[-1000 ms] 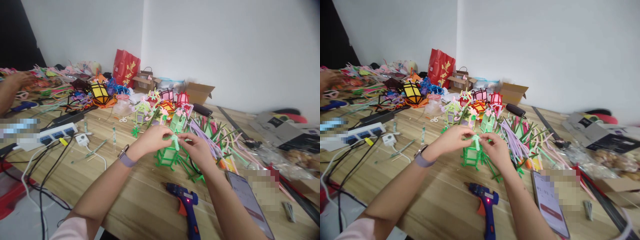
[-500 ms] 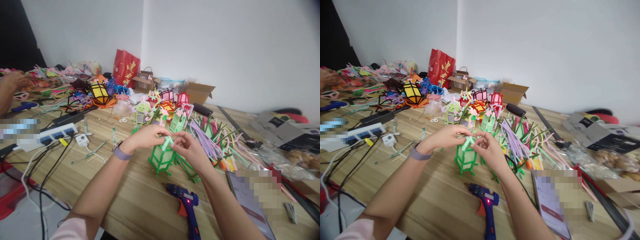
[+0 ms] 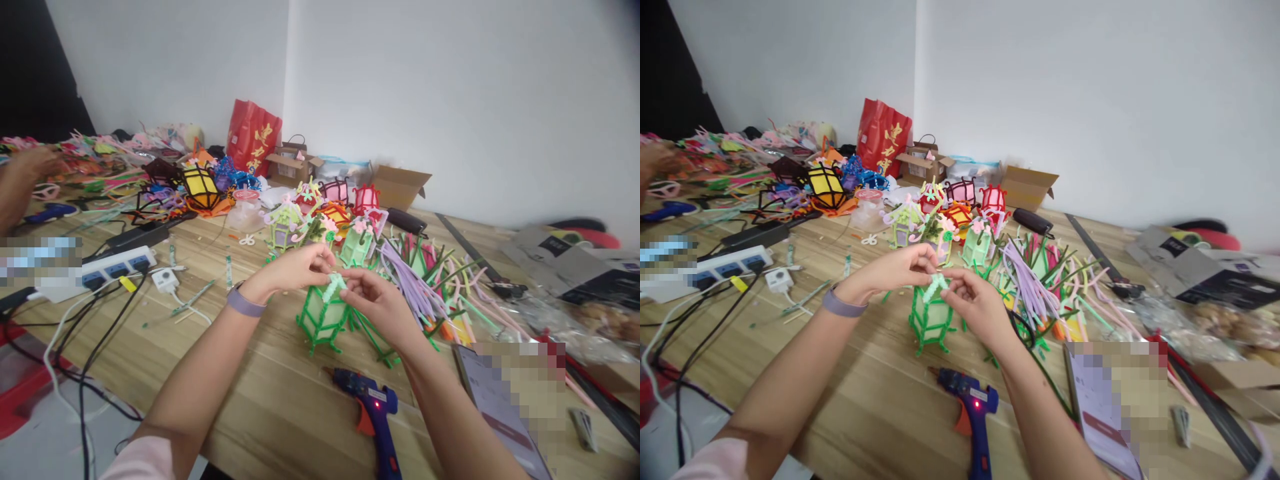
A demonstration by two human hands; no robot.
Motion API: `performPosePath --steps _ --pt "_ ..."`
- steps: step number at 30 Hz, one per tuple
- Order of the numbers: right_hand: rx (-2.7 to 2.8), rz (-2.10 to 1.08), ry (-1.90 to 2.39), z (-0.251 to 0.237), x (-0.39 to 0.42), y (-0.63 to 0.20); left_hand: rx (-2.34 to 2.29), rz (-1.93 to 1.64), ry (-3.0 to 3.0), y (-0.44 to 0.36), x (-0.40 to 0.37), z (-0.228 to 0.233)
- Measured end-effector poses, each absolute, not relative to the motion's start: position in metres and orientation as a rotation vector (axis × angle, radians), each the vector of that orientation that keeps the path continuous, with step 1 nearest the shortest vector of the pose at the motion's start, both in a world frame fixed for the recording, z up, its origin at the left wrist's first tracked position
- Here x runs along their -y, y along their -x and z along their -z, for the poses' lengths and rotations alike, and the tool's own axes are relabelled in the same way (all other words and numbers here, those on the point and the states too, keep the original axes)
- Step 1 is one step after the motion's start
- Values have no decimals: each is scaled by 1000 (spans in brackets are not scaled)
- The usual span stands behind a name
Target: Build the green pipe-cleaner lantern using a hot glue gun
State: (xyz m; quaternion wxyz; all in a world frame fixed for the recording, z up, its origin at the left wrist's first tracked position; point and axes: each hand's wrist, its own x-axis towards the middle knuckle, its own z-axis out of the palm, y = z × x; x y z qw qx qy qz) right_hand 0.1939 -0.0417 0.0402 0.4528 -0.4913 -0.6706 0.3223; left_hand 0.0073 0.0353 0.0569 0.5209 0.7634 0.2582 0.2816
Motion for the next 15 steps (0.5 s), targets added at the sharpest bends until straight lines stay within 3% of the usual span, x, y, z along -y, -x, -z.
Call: performPosePath --steps 15 --pt "1710 -771 1240 -42 43 -195 -612 -688 -1855 -7 -33 -59"
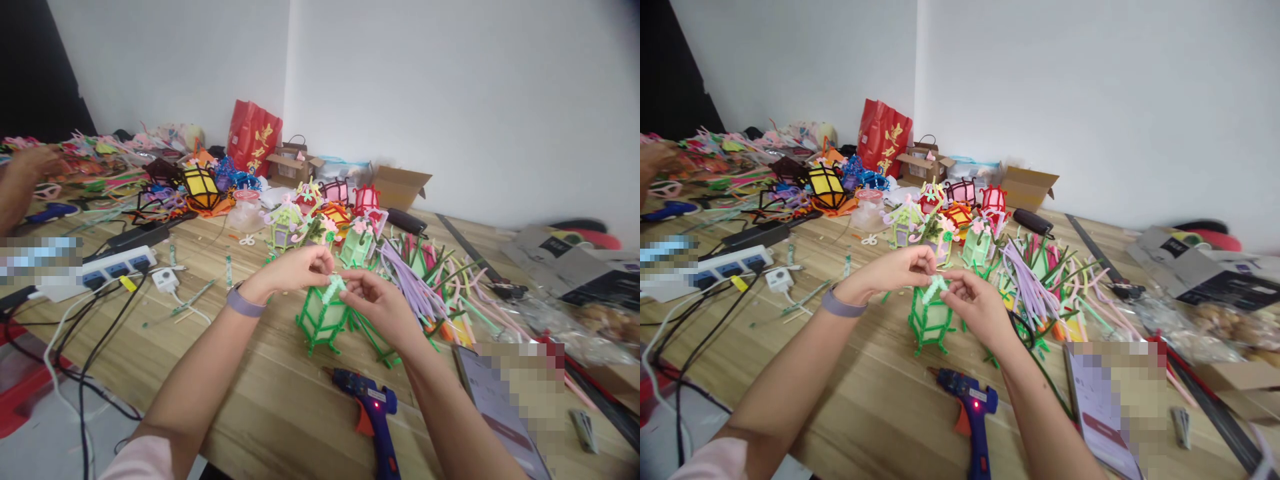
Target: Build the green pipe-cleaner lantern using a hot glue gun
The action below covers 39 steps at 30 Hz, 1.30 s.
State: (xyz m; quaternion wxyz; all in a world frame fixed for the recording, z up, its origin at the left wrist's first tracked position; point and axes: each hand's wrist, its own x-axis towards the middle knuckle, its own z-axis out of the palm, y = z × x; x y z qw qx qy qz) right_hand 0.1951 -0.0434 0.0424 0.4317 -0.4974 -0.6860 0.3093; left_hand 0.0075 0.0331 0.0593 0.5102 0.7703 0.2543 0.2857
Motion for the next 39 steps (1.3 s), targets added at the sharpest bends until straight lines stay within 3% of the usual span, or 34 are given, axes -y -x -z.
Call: performPosePath --steps 21,31,39 --pt "1722 -733 1234 -41 46 -190 -591 -686 -1970 -3 -33 -66" --pt "1788 -365 1269 -40 47 -189 -652 -471 -2137 23 -36 -71" --pt "1760 -697 1128 -31 43 -191 -830 -250 -2418 14 -28 -78"
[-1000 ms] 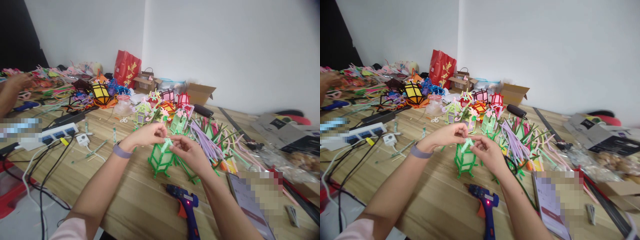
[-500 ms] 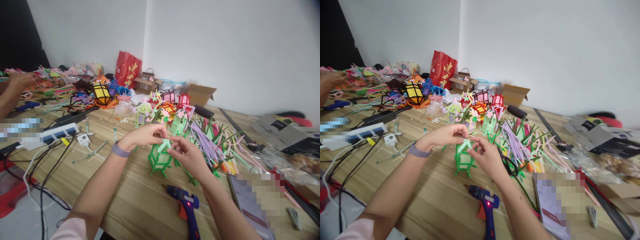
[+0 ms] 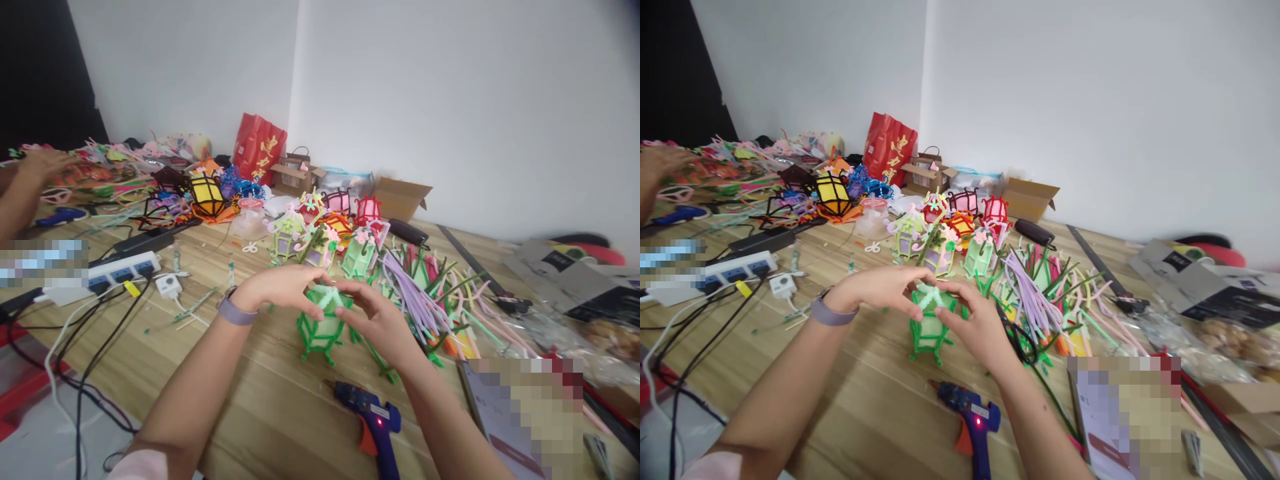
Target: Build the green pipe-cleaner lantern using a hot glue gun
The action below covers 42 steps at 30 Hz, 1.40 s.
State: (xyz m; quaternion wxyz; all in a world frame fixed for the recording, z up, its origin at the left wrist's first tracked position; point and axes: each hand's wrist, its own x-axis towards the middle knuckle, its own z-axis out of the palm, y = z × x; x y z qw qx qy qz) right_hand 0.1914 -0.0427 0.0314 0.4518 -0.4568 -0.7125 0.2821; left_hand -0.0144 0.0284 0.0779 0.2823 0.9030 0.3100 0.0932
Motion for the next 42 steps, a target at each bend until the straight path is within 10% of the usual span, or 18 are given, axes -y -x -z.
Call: performPosePath --steps 17,27,42 --pt "1796 -666 1143 -32 45 -191 -836 -213 -2503 16 -26 -81" --pt "1946 -99 1078 -38 52 -189 -777 -602 -2440 17 -4 -92" --pt "1943 -404 1180 -41 50 -194 -752 -513 -2404 25 -15 -85"
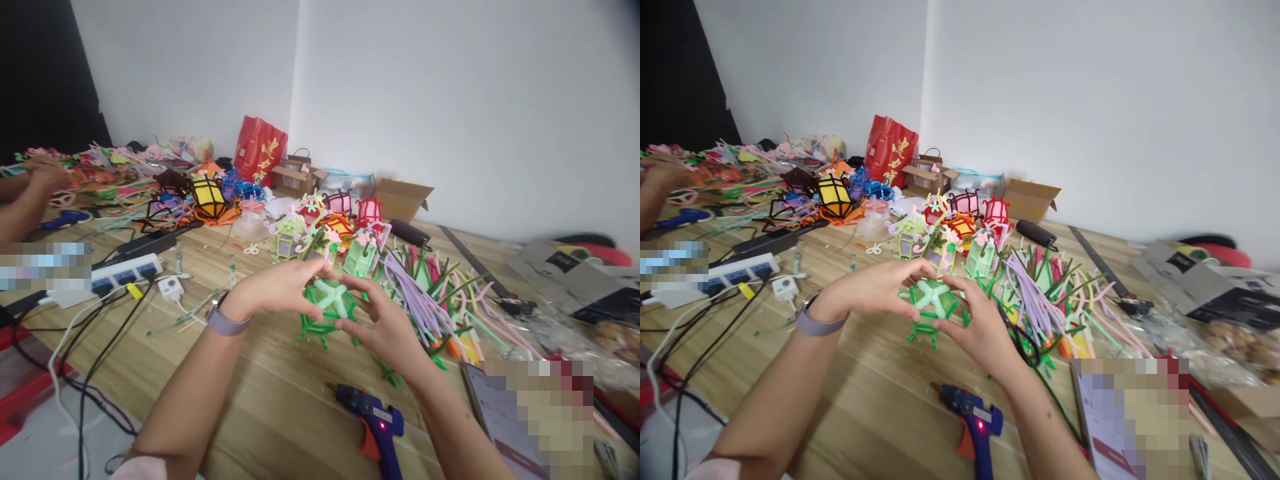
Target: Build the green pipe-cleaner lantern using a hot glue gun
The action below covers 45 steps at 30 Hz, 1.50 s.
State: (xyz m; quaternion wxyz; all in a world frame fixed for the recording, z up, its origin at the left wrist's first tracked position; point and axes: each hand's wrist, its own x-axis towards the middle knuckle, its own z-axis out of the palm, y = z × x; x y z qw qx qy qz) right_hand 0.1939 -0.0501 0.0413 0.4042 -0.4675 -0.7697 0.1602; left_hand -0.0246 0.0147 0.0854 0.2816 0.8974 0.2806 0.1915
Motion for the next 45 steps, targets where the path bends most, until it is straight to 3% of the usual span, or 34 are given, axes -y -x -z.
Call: performPosePath --steps 8,24,32,45 --pt "2075 -259 1045 -45 49 -196 -807 -400 -2448 25 -19 -88" --pt "1748 -487 1276 -34 39 -198 -708 -516 -2461 17 -29 -76" --pt "1620 -802 1199 -40 42 -195 -653 -493 -2379 5 -28 -74" --pt "1626 -812 1210 -42 42 -196 -610 -534 -2346 0 -28 -70"
